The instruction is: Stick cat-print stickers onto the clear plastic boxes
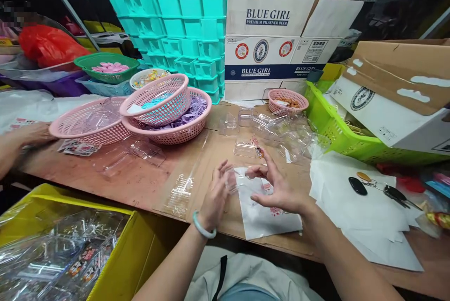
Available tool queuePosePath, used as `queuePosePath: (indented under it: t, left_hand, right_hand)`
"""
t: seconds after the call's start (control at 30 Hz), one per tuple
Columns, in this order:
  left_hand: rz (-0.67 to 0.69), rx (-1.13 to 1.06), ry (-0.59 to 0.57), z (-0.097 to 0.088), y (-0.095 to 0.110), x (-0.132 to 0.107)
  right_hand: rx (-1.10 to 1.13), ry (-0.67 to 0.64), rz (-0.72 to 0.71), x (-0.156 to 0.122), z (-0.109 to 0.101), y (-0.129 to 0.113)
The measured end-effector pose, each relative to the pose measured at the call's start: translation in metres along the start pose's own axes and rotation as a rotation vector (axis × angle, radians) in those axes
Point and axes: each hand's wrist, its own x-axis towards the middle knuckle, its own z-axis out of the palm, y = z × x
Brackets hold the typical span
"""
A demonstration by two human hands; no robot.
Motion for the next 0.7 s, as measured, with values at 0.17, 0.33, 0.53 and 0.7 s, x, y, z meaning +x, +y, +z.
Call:
queuePosePath:
  t: [0.17,0.33,0.53,0.7]
  left_hand:
    - [0.054,0.175,-0.368,-0.006,0.004,-0.005]
    - [-0.06,0.295,-0.263,-0.007,-0.014,0.004]
    - [-0.173,0.037,0.02,-0.005,-0.033,0.004]
    - [-0.178,-0.021,0.019,-0.006,-0.035,0.002]
  right_hand:
    - [-0.044,-0.173,0.108,-0.013,-0.033,0.006]
    - [-0.11,-0.144,0.216,-0.014,-0.044,0.011]
    - [0.076,0.588,0.194,-0.024,-0.023,0.006]
    - [0.259,0.508,0.363,-0.04,0.01,-0.003]
